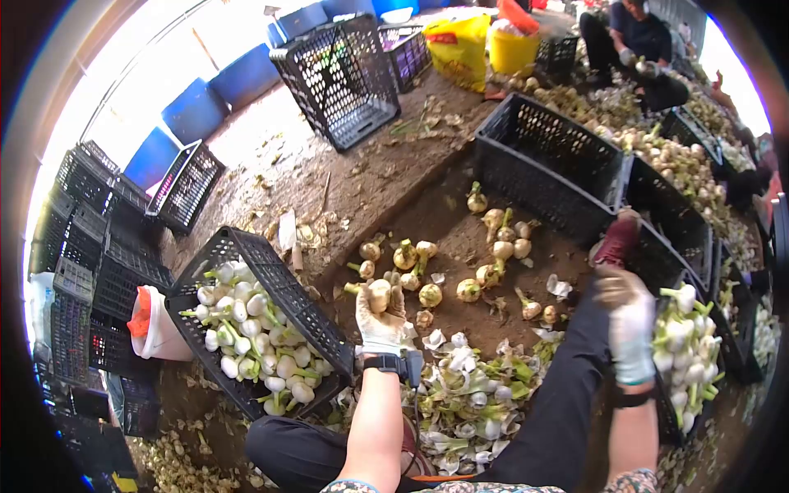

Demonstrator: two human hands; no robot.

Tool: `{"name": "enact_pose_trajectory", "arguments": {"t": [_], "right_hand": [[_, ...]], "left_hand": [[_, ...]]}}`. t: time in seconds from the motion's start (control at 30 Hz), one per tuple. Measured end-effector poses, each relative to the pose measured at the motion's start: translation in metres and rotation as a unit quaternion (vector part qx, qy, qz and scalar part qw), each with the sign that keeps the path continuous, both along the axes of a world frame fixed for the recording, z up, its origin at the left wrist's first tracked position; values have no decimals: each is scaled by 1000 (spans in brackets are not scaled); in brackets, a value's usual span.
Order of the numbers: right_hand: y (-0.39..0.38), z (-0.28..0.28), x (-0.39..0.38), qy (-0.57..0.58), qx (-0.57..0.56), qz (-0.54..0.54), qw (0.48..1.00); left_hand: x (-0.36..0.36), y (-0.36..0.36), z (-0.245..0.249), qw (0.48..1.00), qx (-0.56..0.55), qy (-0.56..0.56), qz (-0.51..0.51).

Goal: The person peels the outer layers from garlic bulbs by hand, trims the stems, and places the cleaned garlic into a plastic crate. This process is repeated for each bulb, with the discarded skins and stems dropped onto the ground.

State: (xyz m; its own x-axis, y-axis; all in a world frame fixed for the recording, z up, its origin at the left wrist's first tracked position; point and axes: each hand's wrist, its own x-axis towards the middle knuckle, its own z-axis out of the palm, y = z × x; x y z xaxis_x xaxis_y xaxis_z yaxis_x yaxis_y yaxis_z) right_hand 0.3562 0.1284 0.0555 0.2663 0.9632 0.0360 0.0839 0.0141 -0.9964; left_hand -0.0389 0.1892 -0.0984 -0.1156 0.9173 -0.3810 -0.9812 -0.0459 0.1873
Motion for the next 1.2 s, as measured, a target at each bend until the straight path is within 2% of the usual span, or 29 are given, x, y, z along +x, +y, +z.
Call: {"name": "enact_pose_trajectory", "arguments": {"t": [0.03,0.07,0.1,0.17,0.2,0.23,0.3,0.33,0.37,0.43,0.47,0.57,0.6,0.7,0.8,0.83,0.93,1.03,1.1,1.17,1.2], "right_hand": [[-5,4,-34,37,-6,85,996],[-13,13,-70,173,-27,120,977],[-17,14,-96,154,-24,136,978],[-21,11,-131,227,-6,176,958],[-27,25,-144,201,-10,182,963],[-34,36,-155,176,-14,188,966],[-47,40,-170,203,23,235,950],[-54,37,-173,223,43,242,943],[-63,36,-178,224,47,239,944],[-76,37,-187,223,39,220,949],[-86,39,-190,185,38,212,959],[-104,28,-201,342,-9,202,918],[-110,33,-201,341,-7,205,917],[-124,38,-197,383,-23,261,886],[-129,34,-192,362,-35,299,882],[-131,35,-191,337,-23,302,891],[-128,22,-189,291,-12,311,905],[-129,28,-182,160,10,316,935],[-132,30,-183,224,-5,275,935],[-126,39,-183,122,15,286,950],[-123,38,-181,85,16,294,952]], "left_hand": [[9,-8,13,996,78,-26,-34],[26,-21,44,993,103,20,-49],[39,-32,70,984,130,84,-89],[61,-61,121,943,182,250,-126],[65,-73,134,920,176,317,-150],[68,-88,146,875,202,408,-164],[76,-112,164,738,243,620,-112],[72,-126,174,595,251,762,-50],[66,-137,184,559,243,792,-34],[56,-155,198,447,283,848,23],[55,-164,204,444,298,844,38],[50,-184,202,450,275,848,57],[48,-189,199,449,274,848,61],[44,-200,192,497,268,823,54],[41,-207,182,535,256,804,39],[40,-205,173,578,251,776,28],[38,-203,162,627,229,744,-2],[36,-200,153,654,211,726,-34],[34,-203,166,682,232,690,-74],[37,-205,156,797,242,540,-123],[34,-203,152,837,231,473,-149]]}}
